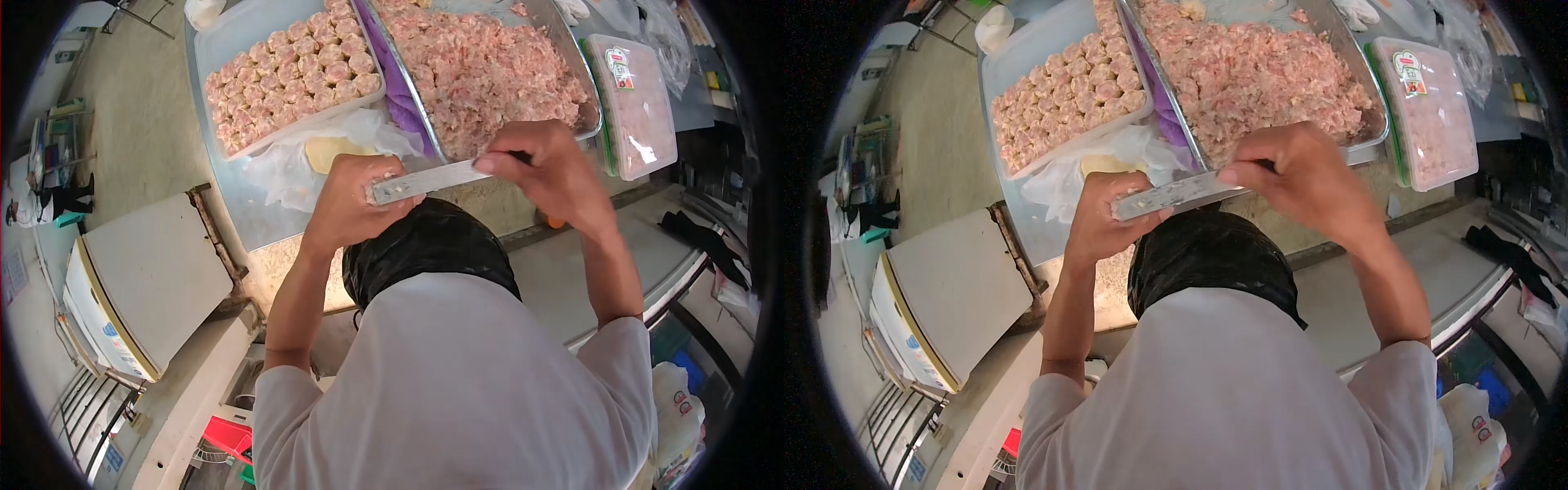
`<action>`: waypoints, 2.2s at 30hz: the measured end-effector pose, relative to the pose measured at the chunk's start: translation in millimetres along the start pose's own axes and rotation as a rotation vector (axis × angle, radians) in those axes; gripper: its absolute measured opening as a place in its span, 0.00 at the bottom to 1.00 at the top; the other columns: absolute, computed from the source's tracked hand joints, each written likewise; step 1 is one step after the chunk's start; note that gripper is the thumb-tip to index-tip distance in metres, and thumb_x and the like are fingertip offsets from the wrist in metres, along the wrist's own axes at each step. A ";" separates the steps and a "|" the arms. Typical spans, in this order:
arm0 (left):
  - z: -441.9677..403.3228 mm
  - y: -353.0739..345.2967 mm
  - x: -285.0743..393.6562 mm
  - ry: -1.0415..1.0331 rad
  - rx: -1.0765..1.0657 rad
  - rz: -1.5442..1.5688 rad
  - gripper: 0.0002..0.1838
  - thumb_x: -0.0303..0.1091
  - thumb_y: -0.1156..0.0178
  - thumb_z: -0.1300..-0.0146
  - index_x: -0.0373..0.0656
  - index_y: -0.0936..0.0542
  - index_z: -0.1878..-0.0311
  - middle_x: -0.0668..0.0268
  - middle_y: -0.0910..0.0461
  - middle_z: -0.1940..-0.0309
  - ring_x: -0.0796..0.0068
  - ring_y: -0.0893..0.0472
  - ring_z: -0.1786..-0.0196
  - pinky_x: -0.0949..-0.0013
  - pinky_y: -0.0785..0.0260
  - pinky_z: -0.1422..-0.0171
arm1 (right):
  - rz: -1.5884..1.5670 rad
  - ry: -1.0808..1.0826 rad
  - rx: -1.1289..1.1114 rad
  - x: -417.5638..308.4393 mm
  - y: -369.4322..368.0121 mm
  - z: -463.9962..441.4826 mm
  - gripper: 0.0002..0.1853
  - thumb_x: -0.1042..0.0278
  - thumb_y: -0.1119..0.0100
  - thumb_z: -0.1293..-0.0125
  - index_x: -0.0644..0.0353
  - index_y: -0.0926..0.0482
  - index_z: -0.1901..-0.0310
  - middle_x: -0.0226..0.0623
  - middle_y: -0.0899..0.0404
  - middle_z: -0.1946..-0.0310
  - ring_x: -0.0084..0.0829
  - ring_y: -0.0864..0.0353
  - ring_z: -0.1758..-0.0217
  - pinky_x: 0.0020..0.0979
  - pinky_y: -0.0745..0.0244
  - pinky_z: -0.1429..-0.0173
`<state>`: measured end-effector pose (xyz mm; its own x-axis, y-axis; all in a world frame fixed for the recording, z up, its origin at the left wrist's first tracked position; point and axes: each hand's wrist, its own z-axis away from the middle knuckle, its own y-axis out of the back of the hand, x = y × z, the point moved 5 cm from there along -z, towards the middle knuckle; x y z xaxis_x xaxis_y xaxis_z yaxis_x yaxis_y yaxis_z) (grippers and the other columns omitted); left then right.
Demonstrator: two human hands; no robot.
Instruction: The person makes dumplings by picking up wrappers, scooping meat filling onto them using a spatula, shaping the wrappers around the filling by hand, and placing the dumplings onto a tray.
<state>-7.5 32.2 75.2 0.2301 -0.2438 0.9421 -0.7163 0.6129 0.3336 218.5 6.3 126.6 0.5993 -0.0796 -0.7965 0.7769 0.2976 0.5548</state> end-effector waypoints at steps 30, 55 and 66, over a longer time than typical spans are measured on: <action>-31.2 45.5 -64.0 0.130 -0.033 0.418 0.20 0.30 0.27 0.45 0.42 0.20 0.49 0.71 0.21 0.61 0.75 0.22 0.58 0.70 0.30 0.49 | 0.011 -0.133 0.120 47.7 -5.6 -13.5 0.19 0.60 0.37 0.28 0.68 0.22 0.72 0.45 0.33 0.83 0.36 0.37 0.78 0.39 0.37 0.69; -203.4 178.1 -179.3 0.263 0.186 -0.311 0.24 0.24 0.41 0.39 0.41 0.19 0.38 0.57 0.12 0.56 0.68 0.15 0.57 0.63 0.23 0.49 | -0.158 -0.330 0.270 58.9 -44.8 43.7 0.11 0.67 0.34 0.30 0.70 0.18 0.63 0.47 0.24 0.75 0.39 0.26 0.73 0.39 0.30 0.64; -49.2 103.1 -57.4 0.248 0.459 -0.522 0.12 0.29 0.33 0.36 0.37 0.17 0.50 0.59 0.15 0.66 0.74 0.19 0.69 0.70 0.26 0.61 | -0.347 -0.199 0.483 77.8 -44.3 60.7 0.13 0.71 0.33 0.31 0.66 0.18 0.49 0.34 0.19 0.68 0.25 0.24 0.66 0.28 0.27 0.59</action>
<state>-62.1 146.4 57.2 0.7195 -0.2072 0.6629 -0.6642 0.0737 0.7439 242.4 -70.9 54.6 0.2849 -0.2843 -0.9154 0.9042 -0.2372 0.3551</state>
